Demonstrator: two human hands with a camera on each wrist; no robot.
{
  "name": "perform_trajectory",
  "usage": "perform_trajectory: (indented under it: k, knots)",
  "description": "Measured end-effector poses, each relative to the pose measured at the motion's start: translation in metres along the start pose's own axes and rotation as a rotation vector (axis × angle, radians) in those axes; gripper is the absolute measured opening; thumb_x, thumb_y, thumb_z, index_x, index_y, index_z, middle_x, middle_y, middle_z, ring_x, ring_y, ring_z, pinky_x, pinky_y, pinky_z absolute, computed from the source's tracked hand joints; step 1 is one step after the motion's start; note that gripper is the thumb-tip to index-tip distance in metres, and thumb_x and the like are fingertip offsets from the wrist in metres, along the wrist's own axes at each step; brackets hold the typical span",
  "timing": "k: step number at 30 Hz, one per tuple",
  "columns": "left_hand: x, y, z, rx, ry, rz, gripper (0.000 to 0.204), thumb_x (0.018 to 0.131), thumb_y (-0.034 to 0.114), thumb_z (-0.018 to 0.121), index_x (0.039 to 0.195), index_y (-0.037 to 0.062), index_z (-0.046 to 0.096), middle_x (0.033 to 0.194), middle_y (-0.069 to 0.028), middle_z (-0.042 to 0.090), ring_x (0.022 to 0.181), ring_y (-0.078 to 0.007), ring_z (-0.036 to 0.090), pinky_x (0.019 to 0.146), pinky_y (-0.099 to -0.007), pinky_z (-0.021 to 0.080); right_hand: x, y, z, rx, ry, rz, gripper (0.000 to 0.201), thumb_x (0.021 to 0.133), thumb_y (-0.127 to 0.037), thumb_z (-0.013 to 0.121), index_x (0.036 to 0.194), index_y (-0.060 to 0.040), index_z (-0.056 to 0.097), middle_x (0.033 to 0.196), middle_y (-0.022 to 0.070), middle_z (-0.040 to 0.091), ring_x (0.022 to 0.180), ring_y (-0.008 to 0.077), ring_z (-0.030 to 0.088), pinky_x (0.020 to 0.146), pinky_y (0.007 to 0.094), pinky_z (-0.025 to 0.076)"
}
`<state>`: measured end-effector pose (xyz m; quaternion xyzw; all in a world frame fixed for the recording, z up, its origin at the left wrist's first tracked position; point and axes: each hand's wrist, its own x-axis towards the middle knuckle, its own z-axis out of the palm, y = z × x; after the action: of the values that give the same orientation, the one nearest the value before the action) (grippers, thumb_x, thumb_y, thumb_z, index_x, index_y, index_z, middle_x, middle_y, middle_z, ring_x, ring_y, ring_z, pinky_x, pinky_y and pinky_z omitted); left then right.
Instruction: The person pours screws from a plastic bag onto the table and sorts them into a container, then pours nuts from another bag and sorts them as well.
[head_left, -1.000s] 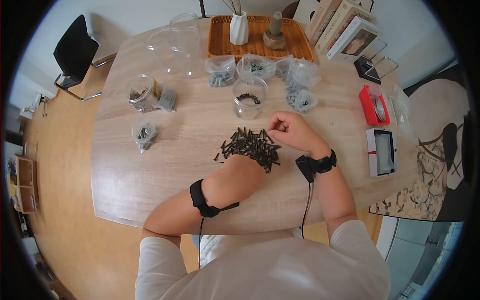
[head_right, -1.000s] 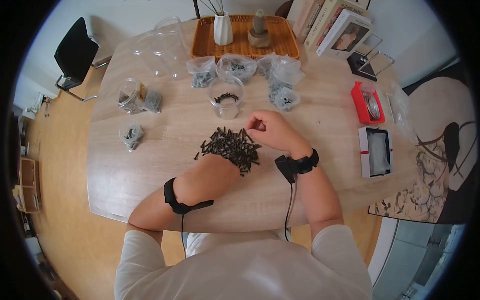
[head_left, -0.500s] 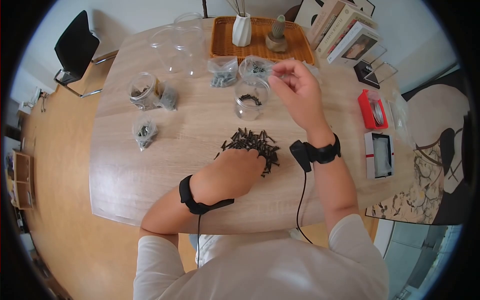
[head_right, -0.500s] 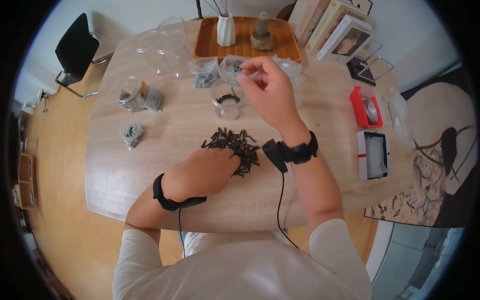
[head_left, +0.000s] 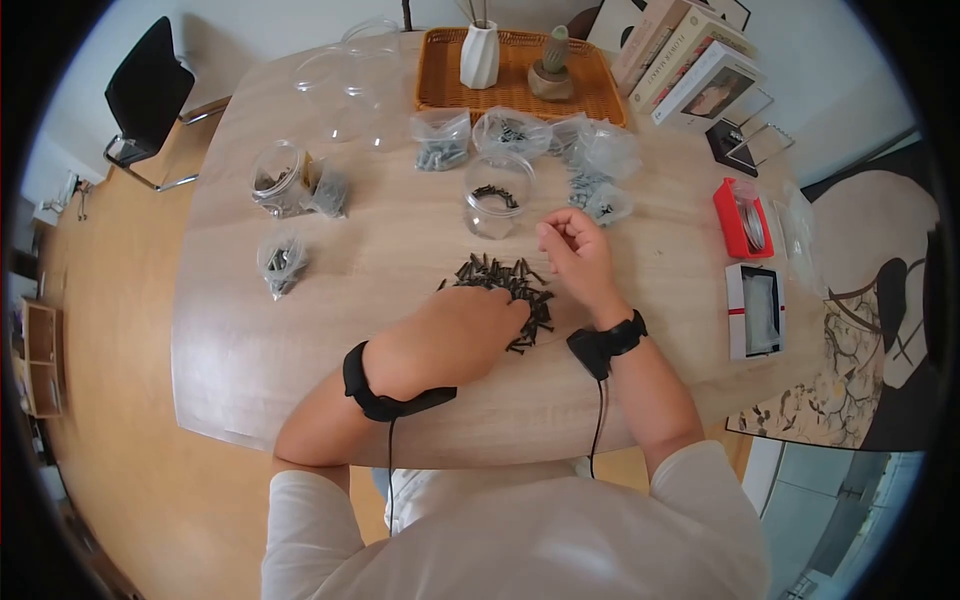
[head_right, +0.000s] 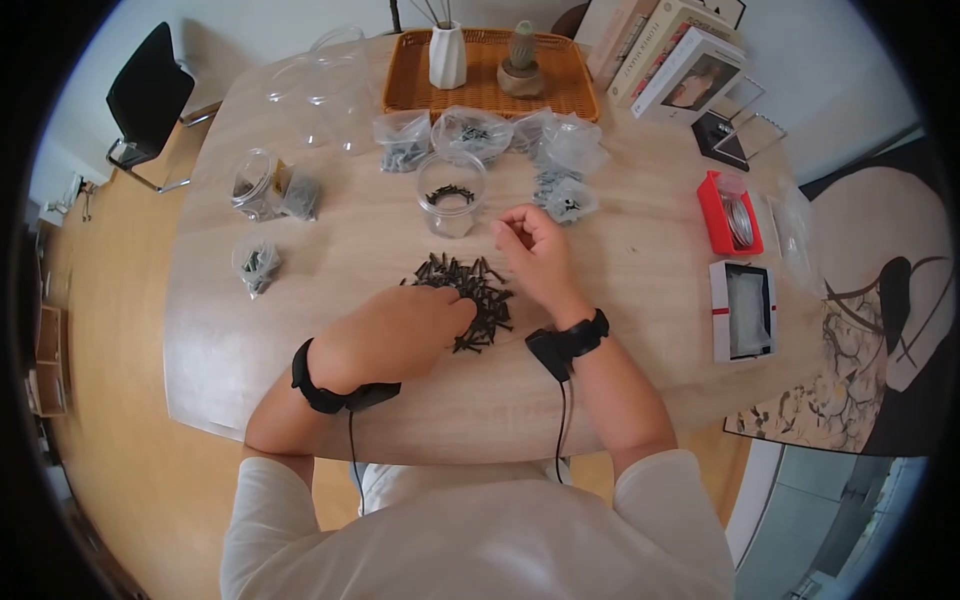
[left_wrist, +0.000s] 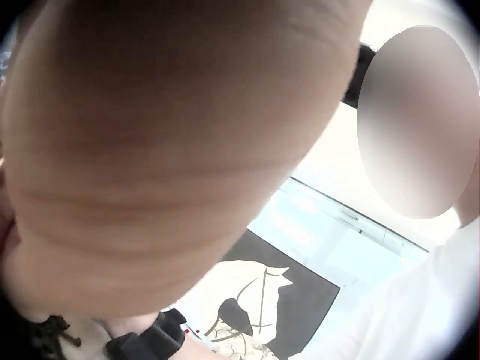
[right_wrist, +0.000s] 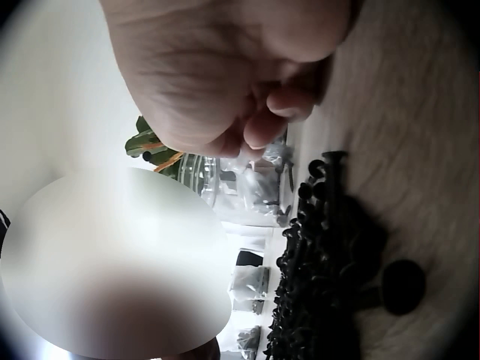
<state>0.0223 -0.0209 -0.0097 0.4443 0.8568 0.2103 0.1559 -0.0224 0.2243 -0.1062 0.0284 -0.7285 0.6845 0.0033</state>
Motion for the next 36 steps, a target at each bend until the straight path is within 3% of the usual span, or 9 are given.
perform_trajectory:
  k: [7, 16, 19, 21, 24, 31, 32, 35, 36]
  knots:
    - [0.009, -0.012, -0.016, -0.071, 0.065, -0.059, 0.011, 0.098, 0.015, 0.070, 0.100, 0.0044, 0.068, 0.104, -0.0159, 0.072, 0.097, -0.0408, 0.071, 0.084, -0.0514, 0.055, -0.001, 0.003, -0.001, 0.019, 0.035, -0.002, 0.012, 0.107, -0.014, 0.073, 0.111, -0.0031, 0.068, 0.093, -0.0022, 0.069, 0.083, 0.0041, 0.063, 0.074, 0.0228, 0.052]
    - [0.013, -0.011, -0.038, 0.056, 0.071, -0.218, 0.026, 0.105, 0.023, 0.067, 0.091, 0.0006, 0.068, 0.084, -0.0217, 0.068, 0.083, -0.0451, 0.067, 0.073, -0.0519, 0.052, 0.001, 0.002, 0.005, -0.094, 0.133, -0.193, 0.013, 0.106, -0.014, 0.071, 0.106, -0.0013, 0.069, 0.083, -0.0010, 0.068, 0.072, 0.0056, 0.059, 0.067, 0.0262, 0.051]
    - [0.019, -0.014, -0.039, -0.084, 0.261, -0.202, 0.021, 0.104, 0.018, 0.071, 0.092, 0.0001, 0.069, 0.089, -0.0206, 0.071, 0.081, -0.0419, 0.069, 0.072, -0.0497, 0.053, 0.000, 0.000, 0.005, -0.130, 0.113, -0.219, 0.015, 0.106, -0.015, 0.072, 0.104, -0.0005, 0.069, 0.082, 0.0029, 0.069, 0.071, 0.0082, 0.061, 0.067, 0.0283, 0.052]
    - [0.027, -0.011, -0.038, -0.207, 0.639, -0.235, 0.013, 0.102, 0.011, 0.075, 0.097, -0.0007, 0.071, 0.089, -0.0174, 0.070, 0.078, -0.0367, 0.069, 0.071, -0.0465, 0.052, 0.000, -0.006, 0.005, -0.150, 0.096, -0.209, 0.016, 0.105, -0.016, 0.073, 0.105, 0.0000, 0.070, 0.082, 0.0060, 0.071, 0.071, 0.0105, 0.064, 0.067, 0.0298, 0.053]
    - [0.035, -0.022, -0.029, -0.093, 0.923, -0.207, 0.009, 0.101, 0.007, 0.076, 0.105, -0.0003, 0.075, 0.094, -0.0145, 0.070, 0.084, -0.0320, 0.069, 0.075, -0.0421, 0.054, 0.001, -0.001, 0.007, -0.121, 0.095, -0.208, 0.016, 0.105, -0.016, 0.074, 0.105, 0.0000, 0.071, 0.083, 0.0069, 0.072, 0.071, 0.0114, 0.064, 0.066, 0.0306, 0.053]
    - [0.040, -0.024, -0.032, 0.096, 1.214, -0.074, 0.014, 0.100, -0.001, 0.073, 0.113, -0.0006, 0.076, 0.115, -0.0168, 0.069, 0.101, -0.0299, 0.071, 0.095, -0.0422, 0.058, 0.002, 0.003, 0.007, -0.145, 0.117, -0.225, 0.016, 0.104, -0.015, 0.075, 0.102, -0.0001, 0.071, 0.082, 0.0059, 0.071, 0.070, 0.0106, 0.063, 0.065, 0.0297, 0.052]
    - [0.033, -0.027, -0.035, 0.097, 1.217, -0.080, 0.014, 0.100, -0.001, 0.073, 0.113, -0.0006, 0.076, 0.115, -0.0168, 0.069, 0.101, -0.0299, 0.071, 0.095, -0.0422, 0.058, 0.002, 0.004, 0.008, -0.134, 0.120, -0.213, 0.016, 0.104, -0.015, 0.075, 0.102, -0.0002, 0.071, 0.082, 0.0053, 0.070, 0.070, 0.0099, 0.062, 0.065, 0.0292, 0.051]
    - [0.014, -0.030, -0.049, -0.332, 0.718, -0.082, 0.019, 0.096, -0.010, 0.067, 0.109, -0.0001, 0.076, 0.109, -0.0145, 0.071, 0.095, -0.0300, 0.075, 0.087, -0.0419, 0.060, 0.002, 0.003, 0.007, -0.129, 0.110, -0.205, 0.015, 0.103, -0.015, 0.075, 0.102, -0.0006, 0.071, 0.081, 0.0036, 0.069, 0.069, 0.0084, 0.060, 0.064, 0.0281, 0.050]
    - [0.011, -0.033, -0.050, -0.336, 0.727, -0.088, 0.019, 0.096, -0.010, 0.067, 0.109, -0.0001, 0.076, 0.109, -0.0145, 0.071, 0.095, -0.0300, 0.075, 0.087, -0.0419, 0.060, 0.002, 0.002, 0.006, -0.132, 0.108, -0.210, 0.014, 0.103, -0.014, 0.075, 0.102, -0.0009, 0.071, 0.081, 0.0025, 0.069, 0.069, 0.0077, 0.060, 0.064, 0.0276, 0.050]
